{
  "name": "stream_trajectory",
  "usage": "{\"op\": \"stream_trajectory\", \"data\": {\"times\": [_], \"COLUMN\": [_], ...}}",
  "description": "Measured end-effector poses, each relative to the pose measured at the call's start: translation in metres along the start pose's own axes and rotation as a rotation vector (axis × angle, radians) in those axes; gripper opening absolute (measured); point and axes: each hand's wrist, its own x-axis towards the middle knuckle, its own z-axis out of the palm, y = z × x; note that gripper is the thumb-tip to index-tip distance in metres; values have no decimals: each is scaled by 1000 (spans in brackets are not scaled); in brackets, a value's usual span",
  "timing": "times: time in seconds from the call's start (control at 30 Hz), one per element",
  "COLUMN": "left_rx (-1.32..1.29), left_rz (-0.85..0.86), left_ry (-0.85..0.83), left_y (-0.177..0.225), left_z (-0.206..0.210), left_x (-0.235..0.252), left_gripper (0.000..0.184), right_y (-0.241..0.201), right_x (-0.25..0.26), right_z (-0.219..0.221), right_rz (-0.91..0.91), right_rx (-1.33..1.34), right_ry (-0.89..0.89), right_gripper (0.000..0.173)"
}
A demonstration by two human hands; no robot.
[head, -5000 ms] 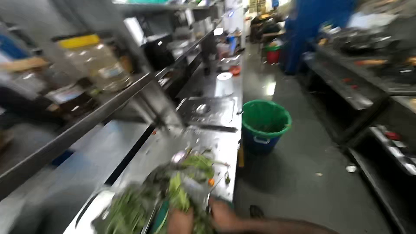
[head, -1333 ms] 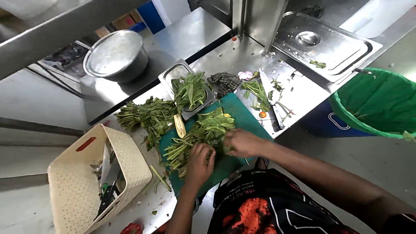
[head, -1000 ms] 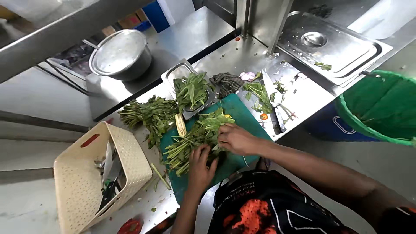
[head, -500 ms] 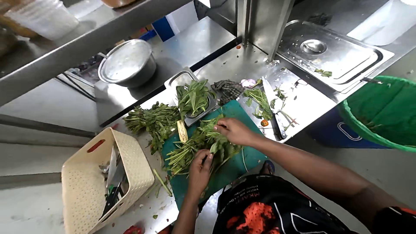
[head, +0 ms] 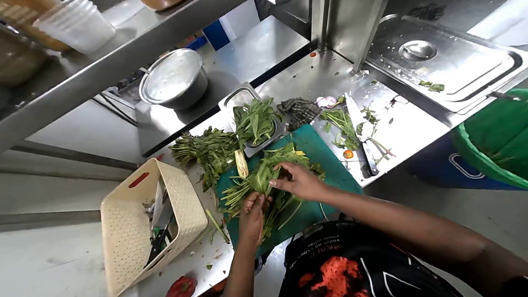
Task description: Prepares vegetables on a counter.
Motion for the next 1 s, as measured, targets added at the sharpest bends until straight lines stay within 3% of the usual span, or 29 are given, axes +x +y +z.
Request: {"op": "stream_trajectory", "data": {"times": [0.13,0.23,0.33,0.43,0.53,0.6,0.67,0.77,0.83,0.93,1.0], "left_rx": [80,224,511,643,617,611,623,576,558,540,563], "left_rz": [49,110,217,370,450,478,472,300,219,196,170], "left_ry": [36,76,117,130,78,40,27,-37,-66,-46,-2], "left_y": [-2,-4,-3,-10,-12,-11,-11,-10,-15,-16,-14], "left_z": [0,-6,-7,-6,-3,0,1,-6,-17,-26,-27], "left_x": [-2,-5,-14,-17,-18,-19,-19,-20,-24,-29,-31], "left_gripper": [18,21,19,20,18,18,18,17,20,24,26], "right_y": [5,25,37,20,0,-5,-11,-20,-16,-7,-6], "right_x": [-2,-13,-20,-26,-19,-10,-7,-6,0,11,9], "right_z": [3,-7,-14,-11,-3,6,16,16,13,7,7], "right_rz": [-43,-45,51,8,-78,-23,82,244,260,237,214], "right_rx": [41,-81,-314,-414,-203,35,154,127,169,187,53], "right_ry": [-39,-91,-138,-48,-53,-154,-158,-43,41,18,98], "right_gripper": [17,14,21,36,44,47,40,49,45,31,38]}}
